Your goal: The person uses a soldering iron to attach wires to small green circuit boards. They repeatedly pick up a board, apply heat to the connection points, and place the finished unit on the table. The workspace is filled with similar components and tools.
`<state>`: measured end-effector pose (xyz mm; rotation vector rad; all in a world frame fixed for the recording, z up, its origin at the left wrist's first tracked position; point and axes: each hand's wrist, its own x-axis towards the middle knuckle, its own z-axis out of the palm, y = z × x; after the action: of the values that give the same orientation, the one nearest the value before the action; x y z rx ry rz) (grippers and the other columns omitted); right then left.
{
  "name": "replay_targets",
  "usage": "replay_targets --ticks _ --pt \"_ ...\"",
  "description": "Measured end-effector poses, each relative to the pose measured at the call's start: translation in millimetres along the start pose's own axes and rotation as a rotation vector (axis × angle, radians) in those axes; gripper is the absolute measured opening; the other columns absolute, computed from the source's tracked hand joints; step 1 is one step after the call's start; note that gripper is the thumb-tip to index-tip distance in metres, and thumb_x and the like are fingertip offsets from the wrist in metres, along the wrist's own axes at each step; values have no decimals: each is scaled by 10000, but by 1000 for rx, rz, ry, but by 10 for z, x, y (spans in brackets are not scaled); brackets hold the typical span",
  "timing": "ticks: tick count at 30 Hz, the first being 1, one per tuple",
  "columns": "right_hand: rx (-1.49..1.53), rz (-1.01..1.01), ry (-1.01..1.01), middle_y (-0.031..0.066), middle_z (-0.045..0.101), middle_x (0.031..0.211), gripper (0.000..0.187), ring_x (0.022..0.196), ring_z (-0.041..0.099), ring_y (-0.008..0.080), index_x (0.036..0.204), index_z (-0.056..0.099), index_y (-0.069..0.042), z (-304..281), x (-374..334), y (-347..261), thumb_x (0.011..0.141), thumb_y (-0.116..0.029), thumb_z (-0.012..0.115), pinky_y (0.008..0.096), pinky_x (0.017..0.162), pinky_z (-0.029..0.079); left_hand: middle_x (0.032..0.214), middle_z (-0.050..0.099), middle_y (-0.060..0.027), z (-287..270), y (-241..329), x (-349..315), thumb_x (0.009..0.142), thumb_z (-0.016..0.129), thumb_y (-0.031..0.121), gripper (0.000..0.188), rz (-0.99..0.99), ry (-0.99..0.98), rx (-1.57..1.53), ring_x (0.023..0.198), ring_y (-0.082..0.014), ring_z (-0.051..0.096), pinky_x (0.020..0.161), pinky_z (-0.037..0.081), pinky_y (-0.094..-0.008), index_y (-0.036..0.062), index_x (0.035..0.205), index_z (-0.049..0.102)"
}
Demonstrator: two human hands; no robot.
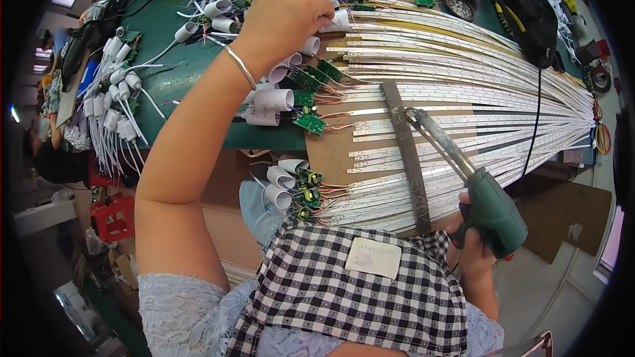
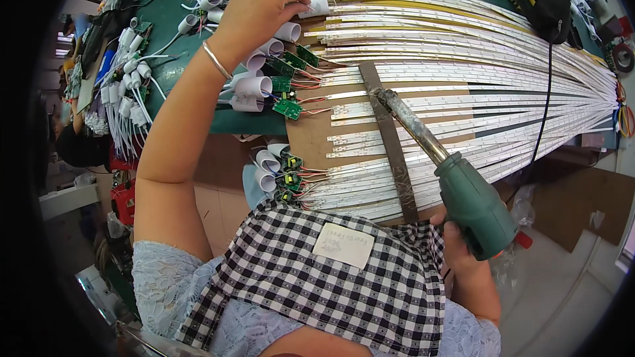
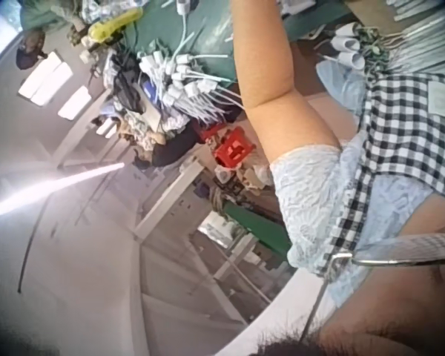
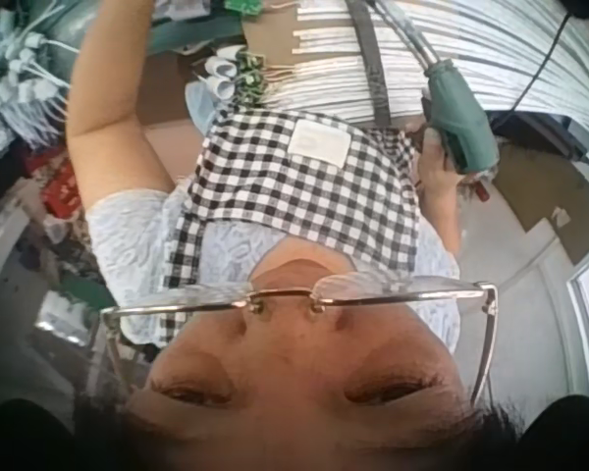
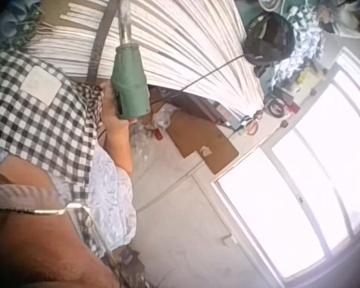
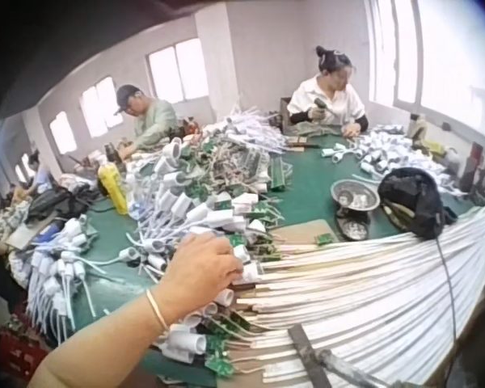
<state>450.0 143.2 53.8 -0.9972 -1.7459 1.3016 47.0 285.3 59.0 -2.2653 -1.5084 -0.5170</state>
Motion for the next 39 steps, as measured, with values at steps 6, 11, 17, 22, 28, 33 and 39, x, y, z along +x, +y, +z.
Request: replay_targets --ticks 6,11,17,22,28,33,39 --pt "20 41 9 181 552 1233 499 725 584 160 1324 400 55 11 15 -19 930 -224 525 290 620 494 843 627 8 31 -15 1 803 666 231 96 -54 21 -37 859 -220 588 792 406 -385 160 863 692" --pt "19 39 10 174 566 1214 466 709 590 161 1294 441 58 -3 21 45 928 -217 529 284 616 489 952 649 -16 -257 -313 -8 906 605 98 128 -594 268 -1052 888 -76 575 810 423 -215 27 1005 644" --pt "-12 2 66 112 630 851 181 616 637 156 988 620 23 77 235 -54 814 -20 601 278 579 528 855 621 -10 -669 148 -6 789 655 39 130 -377 373 -751 849 -129 574 826 412 -276 107 900 655" --pt "-49 82 97 70 630 739 155 583 628 162 929 644 -1 99 215 -76 777 -2 613 283 544 496 900 598 34 -659 1033 -347 687 674 99 151 -29 -142 -290 993 -206 528 955 235 -438 179 810 641" --pt "-83 131 4 99 649 810 185 618 638 217 933 656 -20 66 179 -35 749 -10 641 322 595 504 1039 576 15 -523 1280 -721 701 727 139 117 -267 -185 -347 1134 -247 452 983 209 -452 157 791 655" --pt "-154 147 -36 114 667 878 200 730 653 279 934 663 -23 65 170 -64 735 -39 673 361 667 515 1114 563 8 -479 1356 -695 708 720 123 102 -346 -177 -317 1158 -263 427 994 198 -474 150 776 649" --pt "-105 100 -96 128 638 859 322 656 629 222 1086 579 34 58 179 -54 777 -55 574 326 612 514 1214 550 -23 -406 1370 -695 680 693 113 93 -348 -142 -272 1179 -279 403 997 189 -468 144 743 631"
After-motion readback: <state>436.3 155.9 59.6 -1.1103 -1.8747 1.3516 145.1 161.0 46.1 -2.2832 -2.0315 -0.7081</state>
